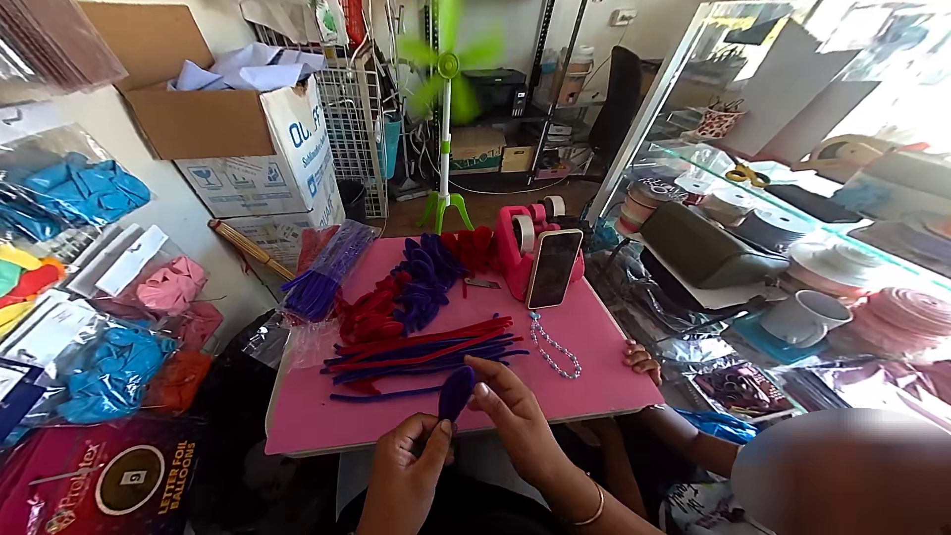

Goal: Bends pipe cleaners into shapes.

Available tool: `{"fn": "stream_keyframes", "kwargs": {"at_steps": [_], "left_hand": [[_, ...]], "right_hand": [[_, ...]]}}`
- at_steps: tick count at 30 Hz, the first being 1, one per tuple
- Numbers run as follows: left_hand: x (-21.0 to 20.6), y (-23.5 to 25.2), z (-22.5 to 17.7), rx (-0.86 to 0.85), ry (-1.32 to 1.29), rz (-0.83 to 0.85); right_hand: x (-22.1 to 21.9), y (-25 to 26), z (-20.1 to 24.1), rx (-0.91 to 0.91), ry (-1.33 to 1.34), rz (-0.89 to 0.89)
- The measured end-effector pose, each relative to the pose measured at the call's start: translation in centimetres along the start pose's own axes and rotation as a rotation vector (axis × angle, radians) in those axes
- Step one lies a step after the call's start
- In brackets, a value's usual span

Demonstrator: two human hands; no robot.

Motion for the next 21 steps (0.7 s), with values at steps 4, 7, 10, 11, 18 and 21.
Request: {"fn": "stream_keyframes", "kwargs": {"at_steps": [4,7,10,11,18,21], "left_hand": [[-0.7,-0.2,0.6,0.127,-0.013,0.132],[-1.2,-0.4,1.3,0.161,0.015,0.223],[-0.8,0.1,0.9,-0.032,0.021,0.115],[-0.5,0.2,0.5,-0.098,0.051,0.064],[0.3,0.3,0.1,-0.161,0.154,-0.038],[0.1,0.2,0.3,-0.172,0.194,0.004]], "right_hand": [[0.2,-1.1,-0.7,-0.101,0.174,-0.07],[0.3,-1.3,-0.1,-0.092,0.101,-0.067],[0.1,-1.3,0.0,-0.101,0.001,-0.015],[-0.1,-1.4,-0.1,-0.11,-0.006,-0.002],[-0.3,-1.6,-0.2,-0.103,-0.071,-0.025],[-0.3,-1.5,0.0,-0.067,-0.204,-0.048]]}}
Point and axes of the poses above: each hand's wrist, its own y-axis towards the middle knuckle, its own x-axis out of the back of the hand, z = x × y, the point moved 6 cm from there along y, towards the middle knuckle, and after that the axes turned 12 degrees about -x, right-handed, at the moved point
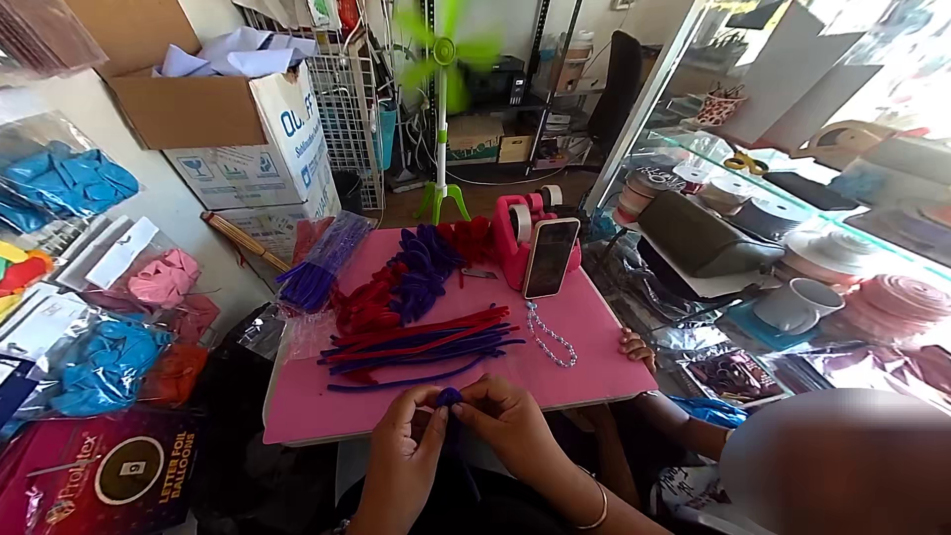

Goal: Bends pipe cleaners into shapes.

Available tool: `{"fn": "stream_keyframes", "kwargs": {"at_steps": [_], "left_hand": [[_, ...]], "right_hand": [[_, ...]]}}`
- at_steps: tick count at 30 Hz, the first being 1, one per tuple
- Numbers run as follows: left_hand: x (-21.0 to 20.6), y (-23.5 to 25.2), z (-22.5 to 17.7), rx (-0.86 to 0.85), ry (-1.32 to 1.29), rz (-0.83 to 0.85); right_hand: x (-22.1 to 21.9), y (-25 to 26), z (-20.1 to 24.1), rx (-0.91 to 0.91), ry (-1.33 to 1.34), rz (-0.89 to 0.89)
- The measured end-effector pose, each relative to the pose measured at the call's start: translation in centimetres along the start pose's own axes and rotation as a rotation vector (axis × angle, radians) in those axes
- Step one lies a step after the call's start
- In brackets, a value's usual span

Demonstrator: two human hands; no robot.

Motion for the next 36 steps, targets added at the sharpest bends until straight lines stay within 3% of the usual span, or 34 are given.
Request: {"fn": "stream_keyframes", "kwargs": {"at_steps": [5,9,14,19,27,36], "left_hand": [[0.4,0.1,-0.1,-0.062,0.035,-0.092],[0.2,0.3,0.0,-0.042,0.012,-0.03],[0.2,0.2,0.2,-0.041,-0.015,-0.031],[0.9,0.5,0.2,-0.025,-0.039,-0.148],[1.1,0.2,0.2,-0.115,0.002,-0.125],[0.8,0.1,1.1,-0.208,0.134,-0.071]], "right_hand": [[-0.3,0.1,0.5,0.033,0.012,0.013],[-0.6,0.2,0.3,-0.027,0.047,0.113],[-0.5,0.1,-0.1,-0.006,0.093,0.06],[-1.4,-0.3,-0.3,-0.121,0.07,0.276],[-1.4,-1.0,-0.8,-0.222,-0.023,0.381],[-1.0,-1.1,-2.0,-0.222,-0.095,0.34]]}}
Point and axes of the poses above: each hand's wrist, its own y-axis towards the middle knuckle, its own x-axis out of the back of the hand, z = x × y, the point moved 6 cm from there along y, towards the middle knuckle, and after that the axes turned 12 degrees about -x, right-handed, at the moved point
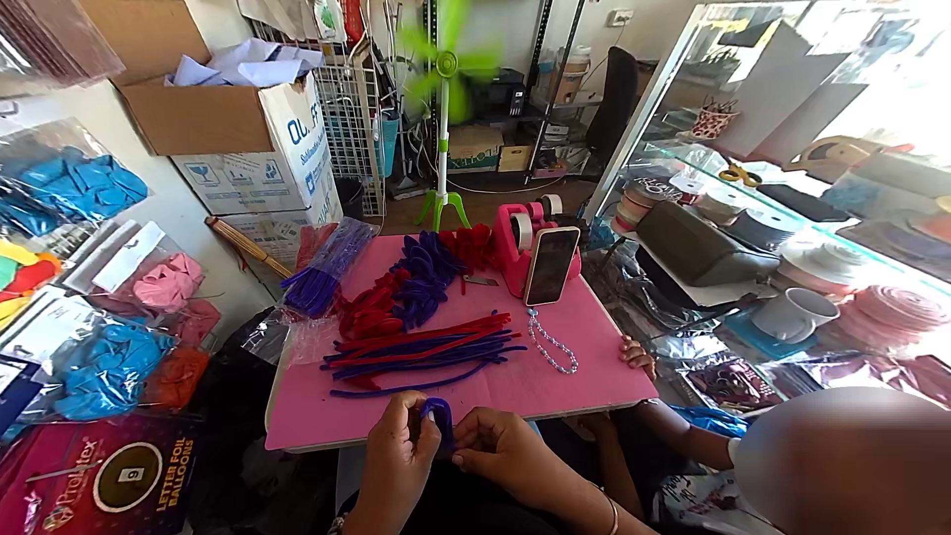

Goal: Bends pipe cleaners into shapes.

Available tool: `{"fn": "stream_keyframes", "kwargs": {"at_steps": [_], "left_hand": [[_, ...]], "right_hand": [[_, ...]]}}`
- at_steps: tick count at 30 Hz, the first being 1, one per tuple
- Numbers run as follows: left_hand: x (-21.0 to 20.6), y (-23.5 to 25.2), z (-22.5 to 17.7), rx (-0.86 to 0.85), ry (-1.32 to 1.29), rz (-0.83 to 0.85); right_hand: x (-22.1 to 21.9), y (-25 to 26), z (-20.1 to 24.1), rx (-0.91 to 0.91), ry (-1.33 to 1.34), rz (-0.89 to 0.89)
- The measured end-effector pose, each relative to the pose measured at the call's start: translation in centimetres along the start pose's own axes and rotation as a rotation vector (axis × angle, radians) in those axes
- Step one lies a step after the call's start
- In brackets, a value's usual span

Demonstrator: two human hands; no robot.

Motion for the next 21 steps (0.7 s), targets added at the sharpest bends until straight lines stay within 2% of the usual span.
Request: {"fn": "stream_keyframes", "kwargs": {"at_steps": [12,21], "left_hand": [[0.4,-0.1,-0.4,0.027,0.072,0.07],[0.4,-0.4,-0.3,0.111,0.267,0.101]], "right_hand": [[-0.3,-0.1,-0.4,-0.041,0.0,-0.016],[-1.7,-0.4,-0.7,-0.061,-0.039,0.061]]}}
Point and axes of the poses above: each hand's wrist, its own y-axis towards the middle knuckle, its own x-axis out of the back of the hand, z = x × y, the point moved 6 cm from there along y, towards the middle knuckle, and after that the axes turned 12 degrees about -x, right-handed, at the moved point
